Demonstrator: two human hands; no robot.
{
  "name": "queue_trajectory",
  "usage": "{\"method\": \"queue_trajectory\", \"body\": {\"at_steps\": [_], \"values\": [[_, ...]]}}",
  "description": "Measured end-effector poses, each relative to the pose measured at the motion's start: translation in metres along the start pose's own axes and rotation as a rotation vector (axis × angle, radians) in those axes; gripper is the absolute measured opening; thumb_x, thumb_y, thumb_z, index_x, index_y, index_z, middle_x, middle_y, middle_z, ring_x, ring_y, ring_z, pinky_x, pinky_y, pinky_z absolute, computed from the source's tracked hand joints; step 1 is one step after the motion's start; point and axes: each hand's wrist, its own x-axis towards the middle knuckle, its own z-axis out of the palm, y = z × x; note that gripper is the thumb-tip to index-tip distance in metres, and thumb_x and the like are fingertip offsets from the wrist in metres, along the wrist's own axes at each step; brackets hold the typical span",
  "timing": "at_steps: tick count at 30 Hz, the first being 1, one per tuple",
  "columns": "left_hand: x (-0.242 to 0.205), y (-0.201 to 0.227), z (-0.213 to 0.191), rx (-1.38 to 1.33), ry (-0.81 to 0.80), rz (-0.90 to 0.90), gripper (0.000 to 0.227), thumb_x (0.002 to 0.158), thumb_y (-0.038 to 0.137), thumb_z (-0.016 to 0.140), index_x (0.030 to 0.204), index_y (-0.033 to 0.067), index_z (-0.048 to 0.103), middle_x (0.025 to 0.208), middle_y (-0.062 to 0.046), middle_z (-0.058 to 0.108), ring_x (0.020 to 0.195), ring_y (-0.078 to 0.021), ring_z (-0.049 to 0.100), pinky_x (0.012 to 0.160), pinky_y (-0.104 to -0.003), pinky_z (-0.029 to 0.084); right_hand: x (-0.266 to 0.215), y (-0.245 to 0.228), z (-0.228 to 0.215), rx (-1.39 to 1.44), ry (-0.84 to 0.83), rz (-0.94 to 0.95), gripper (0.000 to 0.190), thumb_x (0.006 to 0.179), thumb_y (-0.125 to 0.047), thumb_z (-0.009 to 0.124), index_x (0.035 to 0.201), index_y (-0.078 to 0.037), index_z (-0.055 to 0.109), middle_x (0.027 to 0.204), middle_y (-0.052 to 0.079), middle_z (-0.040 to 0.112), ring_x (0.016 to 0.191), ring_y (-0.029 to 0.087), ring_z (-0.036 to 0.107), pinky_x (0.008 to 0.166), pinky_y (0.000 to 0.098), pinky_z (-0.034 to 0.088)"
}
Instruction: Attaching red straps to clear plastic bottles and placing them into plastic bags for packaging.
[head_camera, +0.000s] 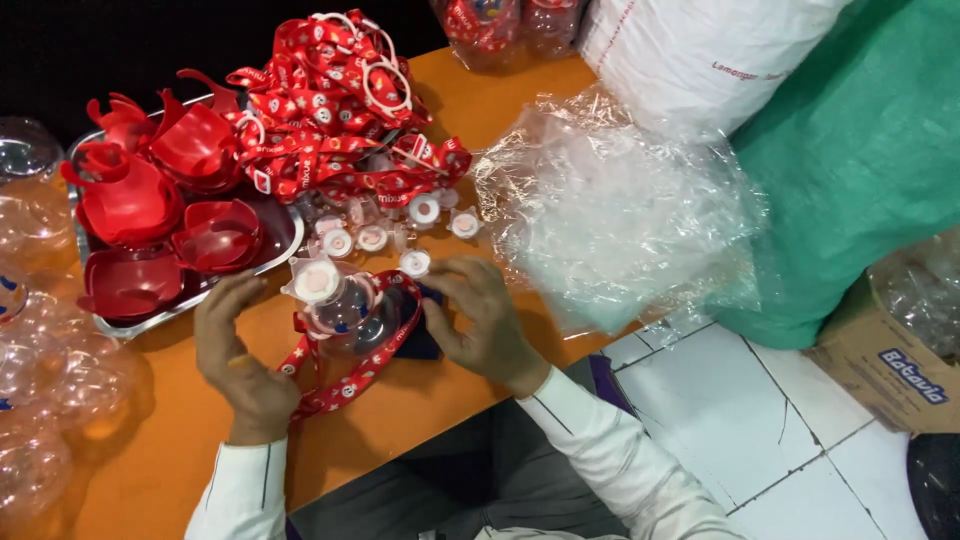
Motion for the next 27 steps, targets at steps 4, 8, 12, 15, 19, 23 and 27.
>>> {"method": "queue_trajectory", "body": {"at_steps": [4, 8, 12, 15, 19, 23, 27], "values": [[-0.026, 0.044, -0.018, 0.121, -0.022, -0.054, 0.078, 0.115, 0.052, 0.017, 0.122, -0.0107, 0.062, 0.126, -0.029, 0.061, 0.126, -0.0428, 0.058, 0.107, -0.052, 0.049, 0.000, -0.017, -0.065, -0.125, -0.022, 0.074, 0.016, 0.094, -0.010, 0.069, 0.110, -0.006, 0.069, 0.115, 0.012, 0.065, 0.105, 0.029, 0.065, 0.097, 0.0426, 0.047], [-0.062, 0.067, -0.032, 0.210, -0.012, -0.106, 0.056, 0.112, 0.031, 0.036, 0.119, -0.0170, 0.063, 0.126, -0.035, 0.060, 0.118, -0.0455, 0.061, 0.105, -0.052, 0.051, -0.004, 0.010, -0.129, -0.338, 0.068, 0.193, 0.021, 0.096, -0.009, 0.073, 0.116, -0.004, 0.071, 0.121, 0.015, 0.062, 0.117, 0.032, 0.059, 0.104, 0.0442, 0.048], [-0.127, 0.051, -0.060, 0.293, -0.028, -0.365, 0.053, 0.072, -0.014, 0.083, 0.123, -0.0122, 0.065, 0.138, -0.028, 0.054, 0.126, -0.0356, 0.058, 0.112, -0.038, 0.046, -0.020, 0.048, -0.178, -0.630, 0.004, 0.370, 0.030, 0.095, -0.015, 0.070, 0.124, -0.006, 0.070, 0.134, 0.016, 0.057, 0.130, 0.035, 0.051, 0.110, 0.0527, 0.036], [-0.096, 0.113, -0.021, 0.275, 0.293, -0.688, 0.034, 0.119, 0.016, 0.044, 0.123, -0.0127, 0.061, 0.138, -0.024, 0.052, 0.113, -0.0379, 0.065, 0.073, -0.039, 0.060, -0.021, 0.069, -0.186, -0.708, -0.123, 0.469, 0.045, 0.091, -0.024, 0.070, 0.130, -0.002, 0.065, 0.144, 0.020, 0.049, 0.136, 0.039, 0.043, 0.115, 0.0565, 0.029], [-0.101, 0.096, -0.034, 0.406, 0.091, -0.465, 0.043, 0.120, 0.021, 0.044, 0.124, -0.0152, 0.067, 0.135, -0.030, 0.057, 0.131, -0.0404, 0.055, 0.108, -0.050, 0.048, -0.005, 0.083, -0.180, -0.717, -0.243, 0.524, 0.063, 0.093, -0.037, 0.070, 0.142, -0.001, 0.056, 0.156, 0.029, 0.037, 0.146, 0.047, 0.030, 0.119, 0.0639, 0.017], [-0.113, 0.084, -0.035, 0.478, 0.071, -0.436, 0.031, 0.115, 0.013, 0.056, 0.121, -0.0144, 0.069, 0.134, -0.031, 0.060, 0.129, -0.0408, 0.058, 0.101, -0.048, 0.054, -0.001, 0.108, -0.174, -0.742, -0.386, 0.620, 0.070, 0.089, -0.024, 0.069, 0.151, -0.002, 0.044, 0.156, 0.025, 0.037, 0.149, 0.046, 0.024, 0.120, 0.0655, 0.006], [-0.119, 0.078, -0.034, 0.592, 0.111, -0.525, 0.032, 0.117, 0.015, 0.062, 0.121, -0.0153, 0.071, 0.132, -0.027, 0.059, 0.124, -0.0375, 0.059, 0.096, -0.046, 0.055, -0.013, 0.141, -0.169, -0.956, -0.334, 0.475, 0.043, 0.089, -0.016, 0.069, 0.132, -0.010, 0.068, 0.102, 0.016, 0.071, 0.102, 0.038, 0.064, 0.116, 0.0655, 0.019]]}}
